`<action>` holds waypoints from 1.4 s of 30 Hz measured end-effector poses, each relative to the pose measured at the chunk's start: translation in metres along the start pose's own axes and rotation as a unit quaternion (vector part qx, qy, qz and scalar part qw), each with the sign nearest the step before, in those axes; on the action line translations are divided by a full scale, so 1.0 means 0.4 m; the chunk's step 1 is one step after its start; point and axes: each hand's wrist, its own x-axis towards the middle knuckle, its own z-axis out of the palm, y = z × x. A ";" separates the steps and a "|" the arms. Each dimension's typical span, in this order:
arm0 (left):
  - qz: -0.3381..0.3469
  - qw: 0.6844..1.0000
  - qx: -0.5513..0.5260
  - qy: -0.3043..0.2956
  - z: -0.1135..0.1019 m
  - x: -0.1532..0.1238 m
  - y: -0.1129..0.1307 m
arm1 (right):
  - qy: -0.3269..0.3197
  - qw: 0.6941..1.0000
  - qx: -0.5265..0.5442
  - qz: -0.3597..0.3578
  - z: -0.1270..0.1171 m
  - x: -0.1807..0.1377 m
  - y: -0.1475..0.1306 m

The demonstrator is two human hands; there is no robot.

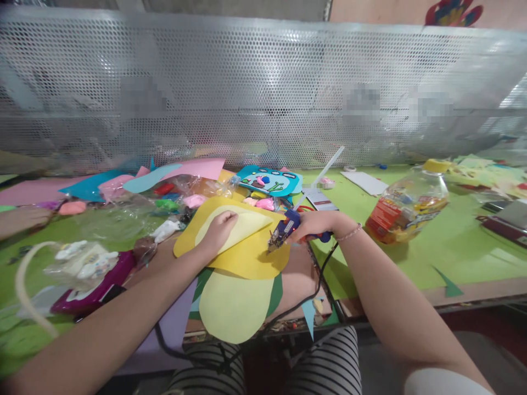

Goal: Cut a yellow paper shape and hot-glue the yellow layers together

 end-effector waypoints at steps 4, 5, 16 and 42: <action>-0.043 0.990 -0.109 -0.074 -0.003 -0.016 0.018 | 0.081 0.993 0.070 -0.048 -0.029 -0.003 0.022; -0.054 0.984 -0.136 -0.100 -0.003 -0.021 0.022 | 0.103 0.986 0.111 -0.072 -0.033 -0.002 0.027; 0.258 0.854 0.318 -0.321 0.022 -0.076 0.040 | 0.258 0.883 0.354 -0.167 -0.016 0.061 0.038; 0.245 0.836 0.350 -0.345 0.025 -0.080 0.016 | 0.224 0.899 0.344 -0.151 0.015 0.080 0.024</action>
